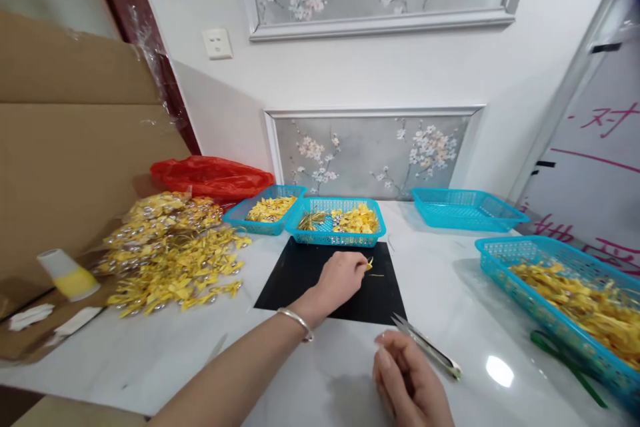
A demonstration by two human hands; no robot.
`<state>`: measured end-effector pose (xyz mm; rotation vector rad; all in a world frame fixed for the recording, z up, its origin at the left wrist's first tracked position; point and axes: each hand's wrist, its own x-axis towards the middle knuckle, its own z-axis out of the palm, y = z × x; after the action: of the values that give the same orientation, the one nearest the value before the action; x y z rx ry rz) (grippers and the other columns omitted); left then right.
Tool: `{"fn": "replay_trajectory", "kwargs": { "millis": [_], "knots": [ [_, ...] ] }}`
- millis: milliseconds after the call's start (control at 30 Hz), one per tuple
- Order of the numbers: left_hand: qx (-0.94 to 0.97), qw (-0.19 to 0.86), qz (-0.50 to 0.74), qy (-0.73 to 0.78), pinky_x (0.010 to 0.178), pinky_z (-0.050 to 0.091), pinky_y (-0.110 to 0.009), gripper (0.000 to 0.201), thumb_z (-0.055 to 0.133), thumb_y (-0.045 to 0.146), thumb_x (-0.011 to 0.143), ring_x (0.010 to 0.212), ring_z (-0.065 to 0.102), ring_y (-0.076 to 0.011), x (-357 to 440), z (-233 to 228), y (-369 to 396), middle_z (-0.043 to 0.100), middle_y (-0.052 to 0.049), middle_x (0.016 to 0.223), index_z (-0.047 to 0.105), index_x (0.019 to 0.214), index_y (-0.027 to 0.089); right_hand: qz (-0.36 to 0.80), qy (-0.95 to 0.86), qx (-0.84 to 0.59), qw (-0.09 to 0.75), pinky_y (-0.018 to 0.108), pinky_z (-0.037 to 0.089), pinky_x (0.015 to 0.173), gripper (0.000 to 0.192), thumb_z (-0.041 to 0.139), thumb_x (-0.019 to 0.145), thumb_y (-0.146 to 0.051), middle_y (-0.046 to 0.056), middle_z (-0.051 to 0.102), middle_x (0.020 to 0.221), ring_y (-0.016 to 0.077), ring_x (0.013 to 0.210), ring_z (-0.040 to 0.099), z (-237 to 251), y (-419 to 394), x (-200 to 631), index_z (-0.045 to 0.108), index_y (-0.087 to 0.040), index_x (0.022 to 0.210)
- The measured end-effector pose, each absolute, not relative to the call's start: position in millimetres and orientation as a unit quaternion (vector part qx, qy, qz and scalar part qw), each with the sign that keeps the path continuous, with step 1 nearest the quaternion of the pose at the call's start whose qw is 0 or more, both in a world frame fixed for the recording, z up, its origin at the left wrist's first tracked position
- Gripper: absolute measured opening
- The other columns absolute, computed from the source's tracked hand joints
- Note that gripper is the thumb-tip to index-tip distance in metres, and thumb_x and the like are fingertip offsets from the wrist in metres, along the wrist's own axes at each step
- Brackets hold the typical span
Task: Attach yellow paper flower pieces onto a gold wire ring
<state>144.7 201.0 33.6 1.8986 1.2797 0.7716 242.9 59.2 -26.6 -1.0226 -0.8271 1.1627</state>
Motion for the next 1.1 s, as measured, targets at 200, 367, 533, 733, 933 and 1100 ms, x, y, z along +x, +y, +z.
{"fn": "replay_trajectory", "kwargs": {
  "millis": [200,367,533,733,933,1100],
  "knots": [
    [0.507,0.584,0.418,0.477,0.07,0.057,-0.034,0.018,0.06,0.032,0.092,0.078,0.067,-0.0162,118,61,125,0.068,-0.003,0.089,0.064,0.095,0.014,0.533,-0.311,-0.426,0.661,0.018,0.031,0.047,0.042,0.068,0.079,-0.059,-0.005,0.047,0.062,0.0089,0.052,0.038,-25,53,253,0.058,-0.022,0.098],
    [0.33,0.693,0.469,0.437,0.064,0.055,-0.02,0.01,0.07,0.027,0.084,0.07,0.063,-0.0084,105,57,64,0.066,0.001,0.078,0.065,0.083,0.018,0.586,-0.328,-0.404,0.621,0.023,0.038,0.055,0.045,0.069,0.08,-0.056,-0.002,0.051,0.066,0.0114,0.057,0.043,-21,44,248,0.066,-0.016,0.1],
    [0.28,0.728,0.486,0.394,0.063,0.055,-0.02,0.013,0.075,0.026,0.08,0.067,0.062,-0.0095,97,52,40,0.067,-0.001,0.075,0.069,0.076,0.014,0.682,-0.315,-0.34,0.565,0.02,0.033,0.053,0.04,0.073,0.077,-0.057,-0.004,0.048,0.061,0.0084,0.054,0.037,-1,37,234,0.065,-0.018,0.084],
    [0.34,0.716,0.489,0.364,0.067,0.055,-0.022,0.015,0.075,0.03,0.081,0.074,0.063,-0.0119,79,52,30,0.069,0.0,0.083,0.073,0.093,0.02,0.64,-0.333,-0.397,0.567,0.021,0.033,0.053,0.038,0.074,0.075,-0.054,-0.003,0.046,0.066,0.0106,0.058,0.037,17,25,221,0.06,-0.019,0.07],
    [0.499,0.585,0.484,0.418,0.068,0.049,-0.018,0.004,0.077,0.024,0.078,0.072,0.059,-0.0113,66,55,30,0.067,0.002,0.075,0.074,0.081,0.022,0.588,-0.388,-0.43,0.565,0.022,0.035,0.053,0.032,0.07,0.078,-0.053,-0.002,0.049,0.067,0.0121,0.059,0.041,21,19,214,0.064,-0.021,0.075],
    [0.554,0.498,0.522,0.415,0.069,0.053,-0.021,0.017,0.071,0.011,0.081,0.075,0.066,-0.014,61,53,26,0.072,0.003,0.077,0.075,0.074,0.027,0.475,-0.422,-0.444,0.632,0.022,0.041,0.053,0.026,0.077,0.073,-0.048,0.0,0.056,0.072,0.0139,0.062,0.05,13,15,212,0.071,-0.025,0.084]
  ]
}}
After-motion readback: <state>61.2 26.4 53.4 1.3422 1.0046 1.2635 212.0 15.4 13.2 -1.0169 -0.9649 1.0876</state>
